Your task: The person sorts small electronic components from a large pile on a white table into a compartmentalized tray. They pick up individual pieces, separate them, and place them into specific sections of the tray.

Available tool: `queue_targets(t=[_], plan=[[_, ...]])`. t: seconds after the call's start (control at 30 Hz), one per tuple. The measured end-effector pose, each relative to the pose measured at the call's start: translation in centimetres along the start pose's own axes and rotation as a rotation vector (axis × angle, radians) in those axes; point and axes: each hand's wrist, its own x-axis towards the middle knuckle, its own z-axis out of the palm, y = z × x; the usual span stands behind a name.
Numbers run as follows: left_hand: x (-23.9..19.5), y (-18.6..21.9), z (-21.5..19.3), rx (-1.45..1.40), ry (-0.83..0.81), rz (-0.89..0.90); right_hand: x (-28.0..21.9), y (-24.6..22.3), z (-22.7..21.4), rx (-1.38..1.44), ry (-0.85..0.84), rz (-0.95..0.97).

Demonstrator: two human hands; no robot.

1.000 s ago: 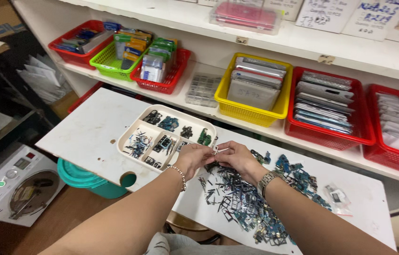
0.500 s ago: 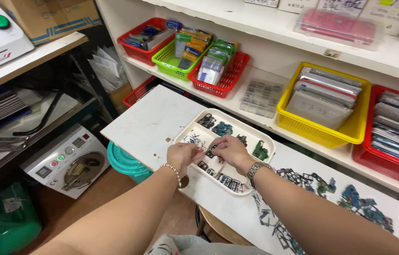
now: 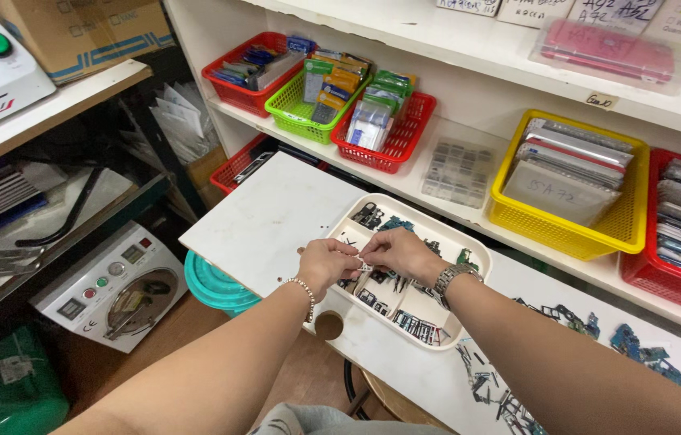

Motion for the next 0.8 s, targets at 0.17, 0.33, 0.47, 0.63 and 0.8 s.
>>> queue_targets(t=[0.17,0.33,0.47,0.63,0.8], plan=[[0.6,-0.2,1.9,0.178,0.004,-0.014,-3.0,2.4,0.1,-0.094,0.135,0.138],[-0.2,-1.1,2.3,0.364,0.001,0.028,-5.8,2.9,3.0,-0.237,0.220,0.097],[-2.6,-0.9,2.2,0.985,-0.051,0.209,-6.7,2.3,3.9,-0.338,0.266,0.048],[-5.3,-0.1,3.4,1.367,-0.149,0.247,-7.4,2.5,2.9,-0.344,0.316,0.011],[-6.5,0.3,5.6,1.292,0.047,0.354,-8.7,4.1,1.1,-0.246,0.436,0.047]])
